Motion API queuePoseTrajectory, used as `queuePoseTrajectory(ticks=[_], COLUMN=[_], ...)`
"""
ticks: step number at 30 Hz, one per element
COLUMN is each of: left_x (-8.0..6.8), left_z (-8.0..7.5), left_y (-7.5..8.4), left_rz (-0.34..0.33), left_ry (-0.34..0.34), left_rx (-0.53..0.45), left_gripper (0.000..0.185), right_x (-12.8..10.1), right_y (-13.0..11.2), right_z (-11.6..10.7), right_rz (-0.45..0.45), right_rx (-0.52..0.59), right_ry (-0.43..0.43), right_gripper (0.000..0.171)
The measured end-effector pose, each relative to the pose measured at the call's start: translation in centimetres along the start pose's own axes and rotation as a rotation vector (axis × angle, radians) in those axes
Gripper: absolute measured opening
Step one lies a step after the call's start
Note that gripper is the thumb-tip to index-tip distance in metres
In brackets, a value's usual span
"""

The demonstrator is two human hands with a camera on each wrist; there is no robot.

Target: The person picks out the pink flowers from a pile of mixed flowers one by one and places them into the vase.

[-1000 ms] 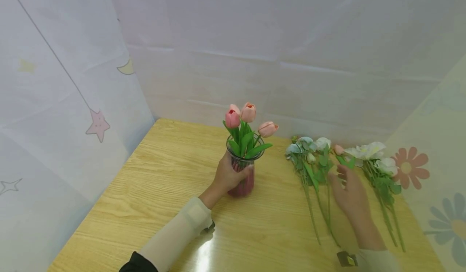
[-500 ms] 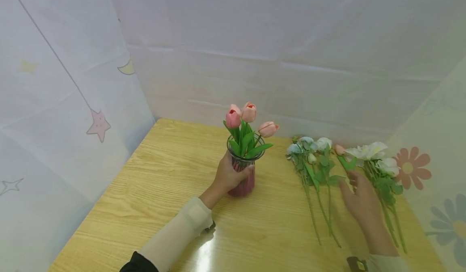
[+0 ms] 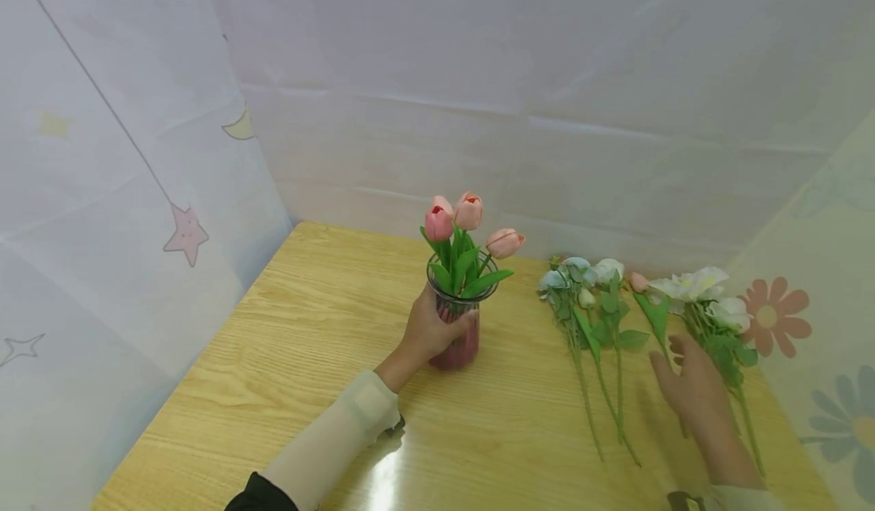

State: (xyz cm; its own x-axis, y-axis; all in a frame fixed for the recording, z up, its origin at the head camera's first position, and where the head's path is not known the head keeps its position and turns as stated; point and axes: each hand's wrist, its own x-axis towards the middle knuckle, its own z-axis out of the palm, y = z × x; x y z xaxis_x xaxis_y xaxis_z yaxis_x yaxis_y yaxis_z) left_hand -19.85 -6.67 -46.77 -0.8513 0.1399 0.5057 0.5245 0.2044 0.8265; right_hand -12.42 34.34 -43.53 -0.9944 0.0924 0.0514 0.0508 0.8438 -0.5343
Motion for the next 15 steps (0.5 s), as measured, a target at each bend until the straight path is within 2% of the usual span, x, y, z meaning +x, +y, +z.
queuePoseTrajectory(ticks=[9,15], left_x=[0.0,0.0], left_z=[0.0,0.0], left_y=[-0.2,-0.2], left_rz=[0.013,0.019], left_ry=[-0.001,-0.005], left_rx=[0.0,-0.008], left_gripper=[0.076,0.075], right_x=[0.2,0.6], right_y=[1.4,2.1], right_z=[0.0,-0.3], right_rz=[0.02,0.064], right_rx=[-0.033,-0.075], right_ry=[-0.058,-0.11], right_gripper=[0.073,0.076])
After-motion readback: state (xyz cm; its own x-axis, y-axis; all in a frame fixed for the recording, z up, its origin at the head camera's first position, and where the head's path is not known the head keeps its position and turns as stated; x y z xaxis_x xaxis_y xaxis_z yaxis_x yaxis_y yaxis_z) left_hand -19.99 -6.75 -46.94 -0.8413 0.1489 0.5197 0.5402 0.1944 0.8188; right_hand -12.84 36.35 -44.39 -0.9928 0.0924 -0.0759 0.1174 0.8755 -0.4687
